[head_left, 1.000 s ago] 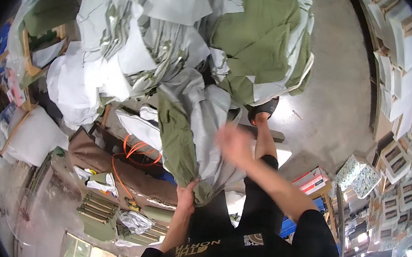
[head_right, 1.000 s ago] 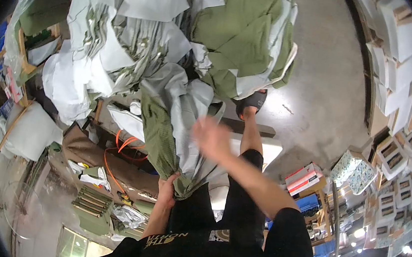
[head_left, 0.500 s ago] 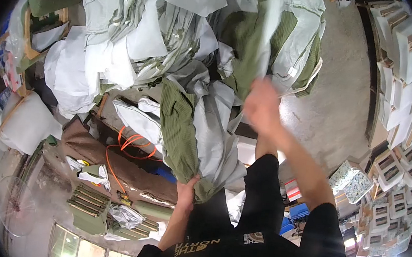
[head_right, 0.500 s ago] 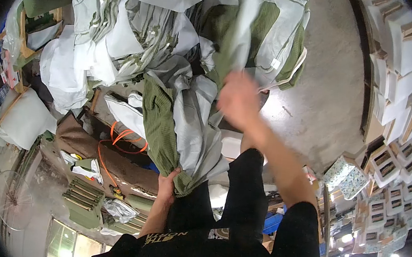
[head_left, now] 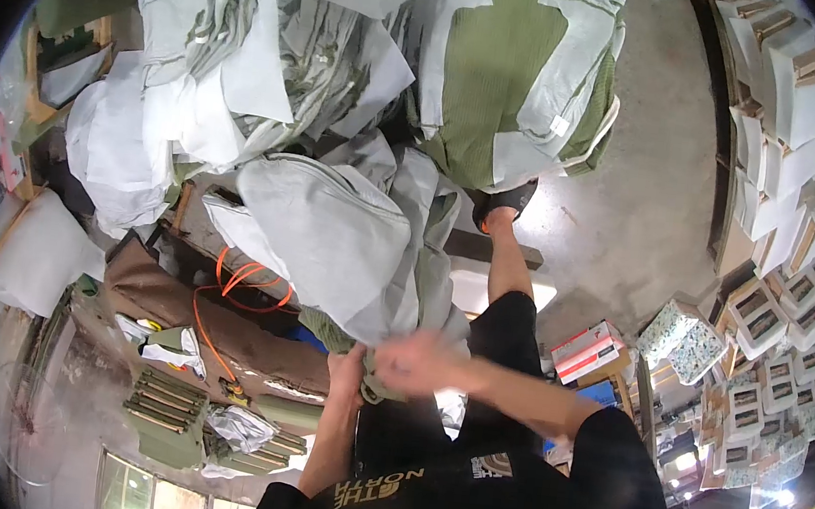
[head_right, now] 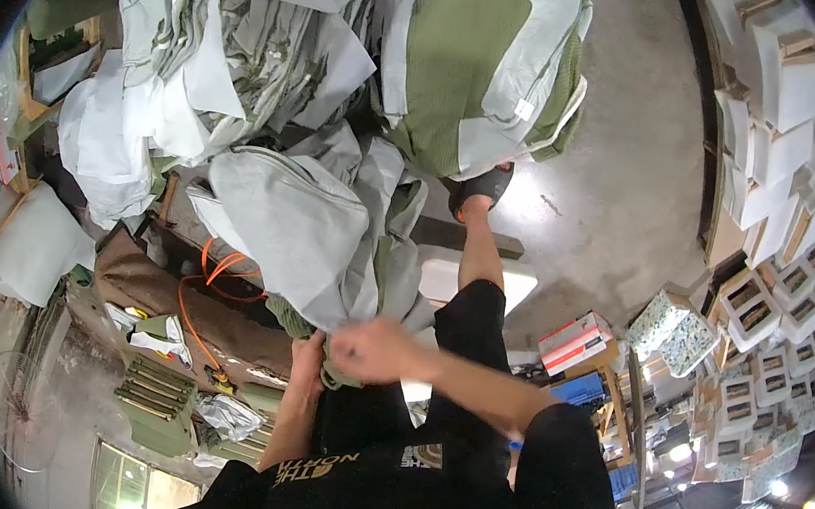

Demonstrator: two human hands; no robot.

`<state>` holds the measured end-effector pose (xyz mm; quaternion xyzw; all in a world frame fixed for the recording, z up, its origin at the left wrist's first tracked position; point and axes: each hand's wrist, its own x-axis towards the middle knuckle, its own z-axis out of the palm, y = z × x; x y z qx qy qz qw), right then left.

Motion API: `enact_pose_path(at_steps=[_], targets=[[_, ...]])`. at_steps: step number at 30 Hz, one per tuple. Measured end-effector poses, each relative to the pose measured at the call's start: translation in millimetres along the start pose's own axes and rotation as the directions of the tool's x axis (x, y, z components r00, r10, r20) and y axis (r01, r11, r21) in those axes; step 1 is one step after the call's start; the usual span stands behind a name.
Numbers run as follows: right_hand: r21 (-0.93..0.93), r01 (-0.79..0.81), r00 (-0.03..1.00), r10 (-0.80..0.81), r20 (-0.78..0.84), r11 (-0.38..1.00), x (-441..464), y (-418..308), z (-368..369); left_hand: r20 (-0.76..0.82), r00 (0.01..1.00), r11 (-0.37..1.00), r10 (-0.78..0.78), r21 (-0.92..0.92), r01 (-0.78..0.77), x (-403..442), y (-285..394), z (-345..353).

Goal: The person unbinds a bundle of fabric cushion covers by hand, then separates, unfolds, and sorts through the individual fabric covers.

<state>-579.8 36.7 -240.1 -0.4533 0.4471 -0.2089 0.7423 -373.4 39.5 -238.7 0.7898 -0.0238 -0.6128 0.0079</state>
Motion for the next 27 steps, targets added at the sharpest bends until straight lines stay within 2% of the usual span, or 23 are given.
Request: enact_pose_path(at_steps=[1,2,3,4,5,6,8,10,11,12,14,16,17,19,20,21,22,23,25,26,27], targets=[[0.115,0.038,0.963,-0.006,-0.268,0.993,7,3,-39,-0.019,0.998,0.998,0.053,0.019,-0.053,-8,2,5],[-0.172,-0.29,0.803,0.141,-0.58,0.942,21,48,-51,-0.036,0.998,0.999,0.049,-0.005,-0.049,-12,5,9],[0.114,-0.536,0.651,0.496,-0.575,0.836,34,18,-128,-0.051,0.998,0.998,0.047,-0.026,-0.049,-15,9,12],[0.122,-0.58,0.381,0.4,-0.833,0.806,47,69,-154,-0.065,0.997,0.998,0.044,-0.044,-0.047,-16,10,14],[0.06,-0.656,0.236,0.28,-0.93,0.753,55,94,-189,-0.044,0.997,0.998,0.064,-0.01,-0.064,-10,4,7],[0.063,-0.768,0.151,0.277,-0.949,0.637,58,129,-223,-0.024,0.996,0.996,0.083,0.022,-0.083,0,-8,-5],[0.481,-0.716,-0.149,0.563,-0.813,0.506,67,129,-271,-0.001,0.996,0.995,0.09,0.041,-0.09,7,-12,-9],[0.473,-0.744,-0.1,0.622,-0.777,0.471,69,128,-287,-0.009,0.998,0.998,0.06,0.007,-0.059,-5,-5,-3],[0.467,-0.761,-0.077,0.651,-0.755,0.451,71,130,-288,-0.013,0.995,0.994,0.1,0.043,-0.099,7,-22,-14],[0.41,-0.754,-0.045,0.582,-0.812,0.513,69,133,-284,-0.018,0.994,0.992,0.108,0.06,-0.107,5,-21,-14],[0.278,-0.734,0.012,0.421,-0.907,0.62,62,135,-276,-0.018,0.992,0.988,0.129,0.091,-0.127,1,-17,-8],[-0.044,-0.626,0.212,0.115,-0.97,0.779,48,123,-262,-0.025,0.997,0.997,0.067,0.025,-0.067,-7,-8,2],[-0.212,-0.543,0.295,-0.052,-0.954,0.813,37,111,-250,-0.029,0.999,0.999,0.036,-0.01,-0.037,-12,-5,7],[-0.522,-0.271,0.512,-0.338,-0.79,0.809,23,67,-209,-0.006,0.998,0.997,0.059,-0.057,-0.059,-20,-1,12],[-0.59,-0.162,0.684,-0.34,-0.645,0.791,15,39,-184,0.002,0.997,0.994,0.074,-0.085,-0.074,-24,1,16],[-0.611,-0.034,0.822,-0.325,-0.467,0.791,6,9,-159,0.008,0.997,0.997,0.08,-0.023,-0.08,-26,-2,19],[-0.551,0.054,0.922,-0.254,-0.292,0.833,-3,5,-122,-0.005,0.996,0.995,0.091,0.034,-0.091,-26,-6,16],[-0.45,0.208,0.936,-0.311,-0.167,0.868,-10,1,-86,-0.034,0.994,0.991,0.106,0.09,-0.103,-31,-5,8],[-0.352,0.206,0.978,-0.181,0.103,0.913,-31,-22,-22,-0.032,0.984,0.984,0.173,0.038,-0.172,-71,8,18],[-0.343,0.227,0.972,-0.193,0.13,0.911,-41,-35,0,-0.007,0.981,0.98,0.195,0.024,-0.195,-94,17,21],[-0.298,0.228,0.97,-0.188,0.158,0.927,-45,-51,8,0.006,0.978,0.968,0.206,-0.144,-0.203,-107,8,14]])
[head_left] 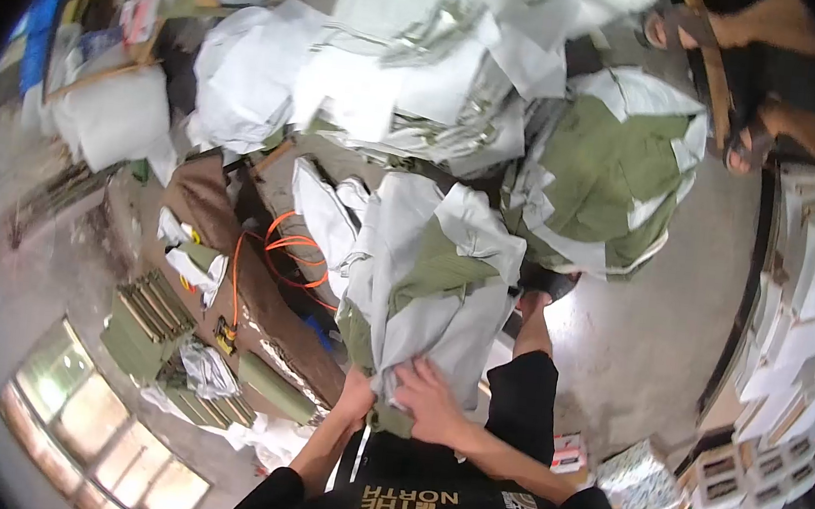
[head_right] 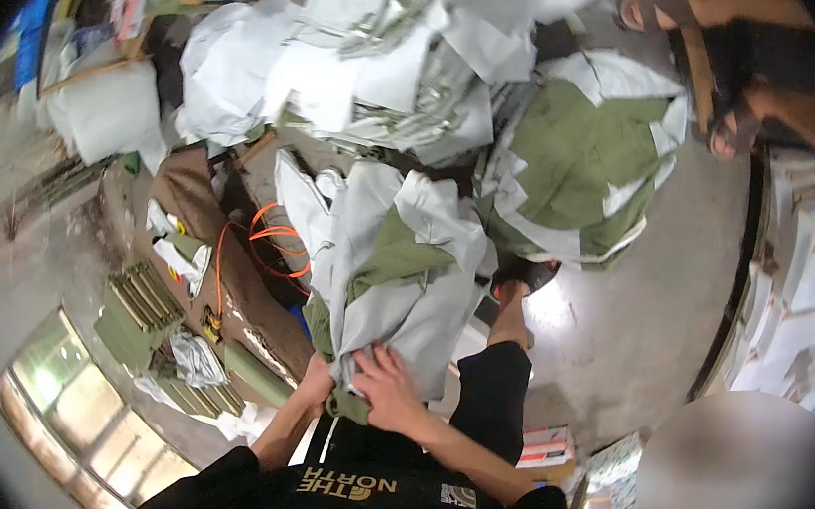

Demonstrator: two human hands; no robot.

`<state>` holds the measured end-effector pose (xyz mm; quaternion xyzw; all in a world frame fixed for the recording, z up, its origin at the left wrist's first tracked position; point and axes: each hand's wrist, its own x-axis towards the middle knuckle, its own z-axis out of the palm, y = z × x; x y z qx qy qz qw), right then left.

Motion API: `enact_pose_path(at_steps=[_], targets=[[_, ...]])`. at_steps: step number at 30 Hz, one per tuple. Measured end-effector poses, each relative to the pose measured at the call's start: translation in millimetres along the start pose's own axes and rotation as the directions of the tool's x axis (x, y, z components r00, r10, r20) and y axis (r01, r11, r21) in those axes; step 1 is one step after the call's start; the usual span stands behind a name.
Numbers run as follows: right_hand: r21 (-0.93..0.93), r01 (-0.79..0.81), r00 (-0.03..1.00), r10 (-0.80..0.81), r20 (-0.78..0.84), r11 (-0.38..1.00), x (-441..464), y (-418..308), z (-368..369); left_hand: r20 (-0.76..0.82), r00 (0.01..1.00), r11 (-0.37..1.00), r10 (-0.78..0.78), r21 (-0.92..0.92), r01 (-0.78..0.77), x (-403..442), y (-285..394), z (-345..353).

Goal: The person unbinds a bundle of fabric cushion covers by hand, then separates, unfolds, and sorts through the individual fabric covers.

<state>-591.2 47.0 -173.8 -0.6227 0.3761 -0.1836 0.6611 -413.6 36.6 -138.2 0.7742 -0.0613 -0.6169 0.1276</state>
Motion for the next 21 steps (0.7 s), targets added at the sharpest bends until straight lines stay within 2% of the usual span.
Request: enact_pose_path(at_steps=[1,2,3,4,6,7,8,10,11,13,14,15,16,17,18,19,20,21], targets=[[0.044,-0.002,1.0,0.001,0.028,0.999,-1,-16,-3,0.019,0.988,0.972,-0.151,-0.178,0.152,-13,-7,-12],[-0.011,0.004,0.994,-0.002,0.11,1.0,-3,-28,-8,0.078,0.954,0.893,-0.289,-0.338,0.298,-24,-15,-28],[0.002,0.011,0.992,-0.012,0.125,1.0,-6,-40,-11,0.163,0.894,0.762,-0.418,-0.473,0.442,-36,-18,-38],[0.009,0.019,0.99,-0.02,0.143,1.0,-9,-50,-16,0.257,0.87,0.665,-0.421,-0.565,0.489,-61,20,-22],[-0.007,0.042,0.976,-0.039,0.214,0.999,-4,-68,-33,0.083,0.954,0.902,-0.287,-0.312,0.298,-75,40,-3],[-0.063,0.091,0.969,-0.074,0.235,0.994,-2,-76,-34,0.008,0.981,0.968,-0.195,-0.159,0.194,-78,47,-2],[-0.117,0.142,0.96,-0.108,0.259,0.983,0,-85,-34,0.003,0.972,0.957,-0.235,-0.174,0.232,-72,48,-7],[-0.185,0.229,0.942,-0.17,0.29,0.956,17,-96,-40,-0.059,0.992,0.989,-0.108,-0.104,0.101,-52,36,-27],[-0.135,0.262,0.933,-0.216,0.286,0.955,31,-99,-43,-0.085,0.995,0.997,-0.045,-0.065,0.039,-44,40,-37],[-0.026,0.316,0.915,-0.297,0.274,0.948,62,-99,-46,-0.023,0.998,0.994,0.058,-0.088,-0.059,-19,56,-69],[-0.209,0.307,0.934,-0.252,0.251,0.928,94,-103,-67,0.01,0.997,0.993,0.077,-0.086,-0.075,-1,63,-90],[-0.376,0.275,0.96,-0.233,0.154,0.885,134,-93,-87,0.043,0.995,0.993,0.094,-0.082,-0.091,17,74,-108],[-0.323,0.351,0.898,-0.413,-0.149,0.879,185,-73,-119,0.024,0.995,0.995,0.094,-0.024,-0.094,20,105,-122],[-0.529,0.076,0.911,-0.275,-0.309,0.846,237,-89,-157,0.022,0.99,0.99,0.14,-0.026,-0.14,29,119,-138],[-0.673,-0.152,0.871,-0.223,-0.437,0.724,277,-56,-183,0.032,0.98,0.981,0.195,-0.023,-0.195,47,132,-156],[-0.708,-0.324,0.88,-0.075,-0.47,0.628,312,-35,-215,0.045,0.972,0.973,0.23,-0.018,-0.23,59,145,-176],[-0.798,-0.366,0.885,-0.086,-0.458,0.478,347,-21,-241,0.145,0.978,0.986,0.151,-0.098,-0.137,60,171,-196],[-0.87,-0.423,0.899,-0.003,-0.438,0.251,378,-11,-257,0.141,0.984,0.984,0.111,-0.155,-0.088,58,174,-216]])
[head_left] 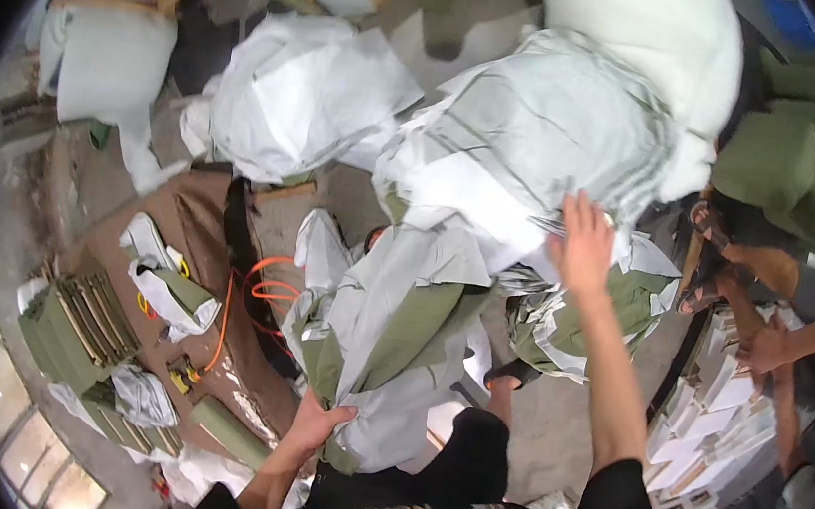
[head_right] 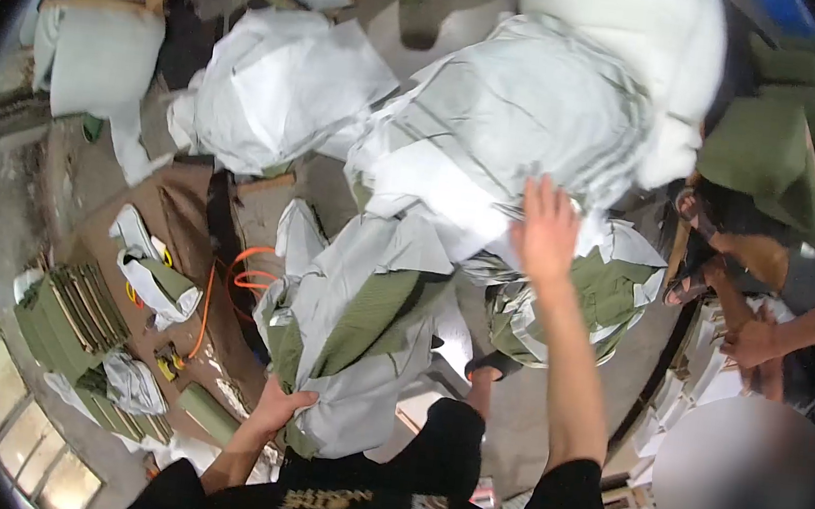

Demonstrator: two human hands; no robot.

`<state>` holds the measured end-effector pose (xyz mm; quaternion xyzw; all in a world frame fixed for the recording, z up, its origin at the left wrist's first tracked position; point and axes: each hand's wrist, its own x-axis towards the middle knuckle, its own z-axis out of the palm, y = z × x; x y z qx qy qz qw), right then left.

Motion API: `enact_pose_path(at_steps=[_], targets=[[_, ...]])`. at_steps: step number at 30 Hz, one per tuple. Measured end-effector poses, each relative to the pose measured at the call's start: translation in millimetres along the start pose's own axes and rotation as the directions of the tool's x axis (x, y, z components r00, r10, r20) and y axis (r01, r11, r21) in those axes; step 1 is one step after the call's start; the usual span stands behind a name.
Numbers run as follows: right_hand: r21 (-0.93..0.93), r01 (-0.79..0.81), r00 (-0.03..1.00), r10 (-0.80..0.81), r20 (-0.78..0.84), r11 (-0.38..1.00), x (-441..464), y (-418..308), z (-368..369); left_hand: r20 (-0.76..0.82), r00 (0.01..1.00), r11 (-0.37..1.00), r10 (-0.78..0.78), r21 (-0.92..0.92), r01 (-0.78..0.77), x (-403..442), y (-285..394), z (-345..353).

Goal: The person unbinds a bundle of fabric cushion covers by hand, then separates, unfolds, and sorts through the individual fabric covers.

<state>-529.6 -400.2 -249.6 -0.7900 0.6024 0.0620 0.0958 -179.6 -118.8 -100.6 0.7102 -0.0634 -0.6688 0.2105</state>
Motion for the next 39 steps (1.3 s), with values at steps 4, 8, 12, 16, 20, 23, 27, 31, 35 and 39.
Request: enact_pose_path(at_steps=[4,8,12,16,20,23,27,31,35,39], targets=[[-0.2,0.145,0.946,-0.077,0.315,0.969,62,6,6,-0.014,0.994,0.975,-0.111,-0.193,0.107,8,16,-64],[-0.107,0.111,0.848,-0.038,0.529,0.988,90,6,-54,0.035,0.968,0.899,-0.249,-0.364,0.245,23,18,-98],[-0.138,0.033,0.869,0.039,0.494,0.99,135,-19,-112,-0.026,0.958,0.841,-0.285,-0.486,0.237,30,21,-109],[0.0,0.036,0.994,-0.036,0.106,0.999,195,-87,-172,-0.035,0.952,0.773,-0.303,-0.594,0.224,27,16,-113],[0.126,0.241,0.951,-0.209,-0.227,0.962,254,-199,-249,-0.006,0.953,0.703,-0.303,-0.677,0.219,25,4,-112],[0.355,0.494,0.767,-0.205,-0.608,0.793,281,-280,-286,-0.025,0.95,0.698,-0.312,-0.684,0.212,28,-19,-116],[0.342,0.755,0.584,-0.339,-0.737,0.559,304,-372,-287,0.021,0.957,0.693,-0.291,-0.685,0.226,26,-15,-120],[0.1,0.803,0.509,-0.591,-0.626,0.587,282,-457,-205,-0.011,0.971,0.703,-0.237,-0.693,0.163,25,-3,-126],[0.028,0.808,0.589,-0.805,-0.076,0.589,265,-492,-84,0.003,0.943,0.682,-0.333,-0.689,0.244,26,-25,-134],[0.121,0.663,0.704,-0.67,0.234,0.739,240,-446,-7,-0.003,0.94,0.647,-0.342,-0.725,0.234,31,-37,-134]])
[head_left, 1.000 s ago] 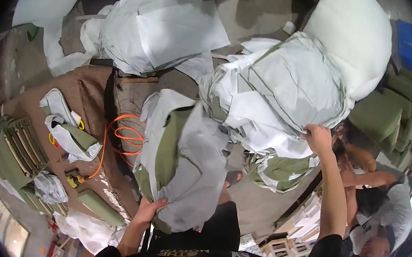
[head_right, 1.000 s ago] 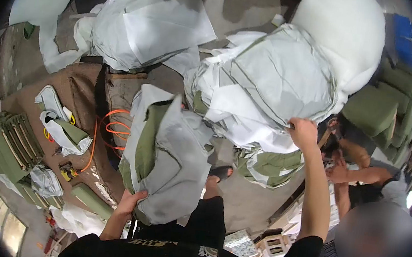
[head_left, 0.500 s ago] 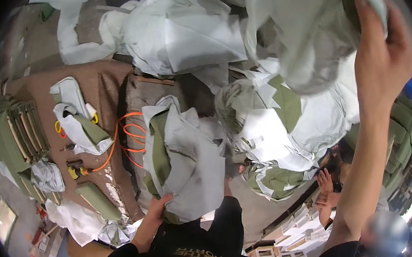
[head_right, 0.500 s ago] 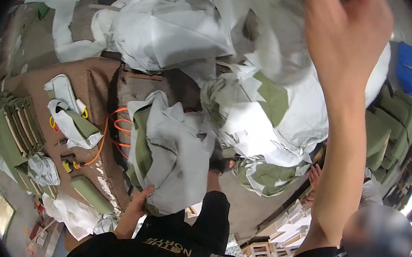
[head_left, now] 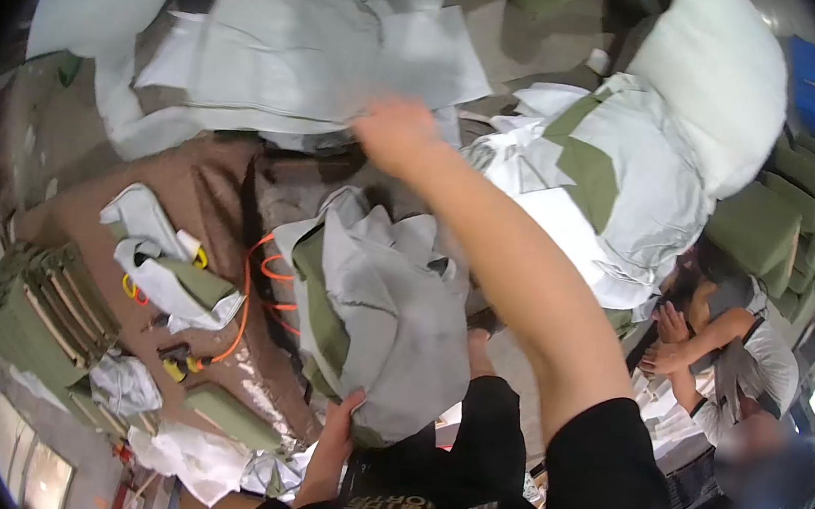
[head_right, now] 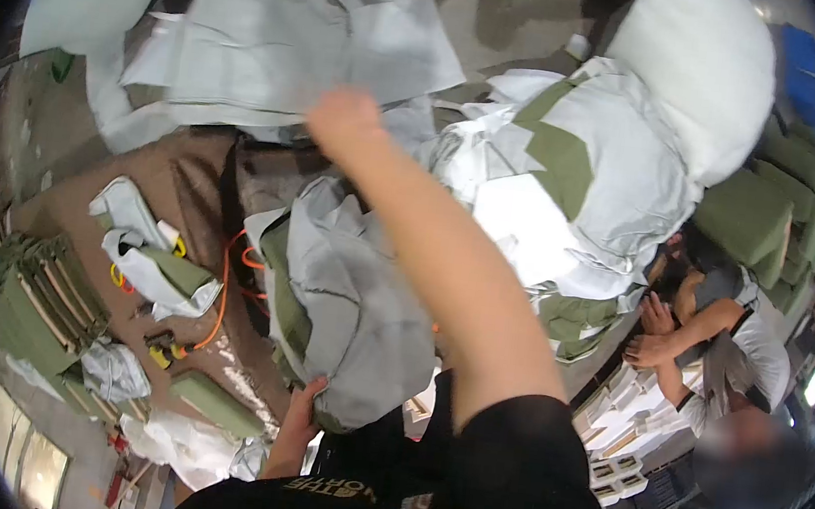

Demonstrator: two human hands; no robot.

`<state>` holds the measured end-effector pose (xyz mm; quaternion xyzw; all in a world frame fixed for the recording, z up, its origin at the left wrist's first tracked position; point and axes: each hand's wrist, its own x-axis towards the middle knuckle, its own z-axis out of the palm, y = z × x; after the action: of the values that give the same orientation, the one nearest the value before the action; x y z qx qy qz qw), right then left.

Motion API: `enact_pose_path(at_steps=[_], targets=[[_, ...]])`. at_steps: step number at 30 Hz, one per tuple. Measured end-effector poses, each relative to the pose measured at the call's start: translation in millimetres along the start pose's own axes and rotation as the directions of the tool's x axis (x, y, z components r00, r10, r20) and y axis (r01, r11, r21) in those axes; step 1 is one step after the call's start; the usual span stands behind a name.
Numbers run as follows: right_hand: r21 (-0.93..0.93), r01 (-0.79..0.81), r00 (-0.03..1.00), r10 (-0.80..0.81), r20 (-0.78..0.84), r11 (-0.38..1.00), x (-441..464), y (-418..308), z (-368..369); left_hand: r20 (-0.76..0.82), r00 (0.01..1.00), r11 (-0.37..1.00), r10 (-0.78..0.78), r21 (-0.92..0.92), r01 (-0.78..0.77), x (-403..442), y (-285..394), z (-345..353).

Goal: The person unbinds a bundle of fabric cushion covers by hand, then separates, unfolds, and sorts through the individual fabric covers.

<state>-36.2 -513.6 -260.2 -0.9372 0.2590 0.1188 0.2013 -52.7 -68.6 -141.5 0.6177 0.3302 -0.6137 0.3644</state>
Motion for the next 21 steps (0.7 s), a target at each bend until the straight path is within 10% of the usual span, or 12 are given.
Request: enact_pose_path(at_steps=[8,14,18,21], targets=[[0.489,-0.483,0.874,0.362,0.324,0.727,-308,-11,81,0.033,0.999,0.998,-0.014,-0.054,0.015,-10,10,9],[0.507,-0.848,0.48,0.628,0.613,0.154,-535,-87,180,0.0,1.0,0.999,-0.015,0.039,0.015,1,-4,-3],[0.46,-0.731,0.199,0.488,0.85,-0.503,-593,-143,213,0.028,0.999,0.994,0.02,0.111,-0.023,-11,-18,1],[0.663,-0.512,0.412,0.521,0.747,-0.546,-600,-179,232,-0.007,0.996,0.977,0.088,0.195,-0.085,-13,-48,-10]])
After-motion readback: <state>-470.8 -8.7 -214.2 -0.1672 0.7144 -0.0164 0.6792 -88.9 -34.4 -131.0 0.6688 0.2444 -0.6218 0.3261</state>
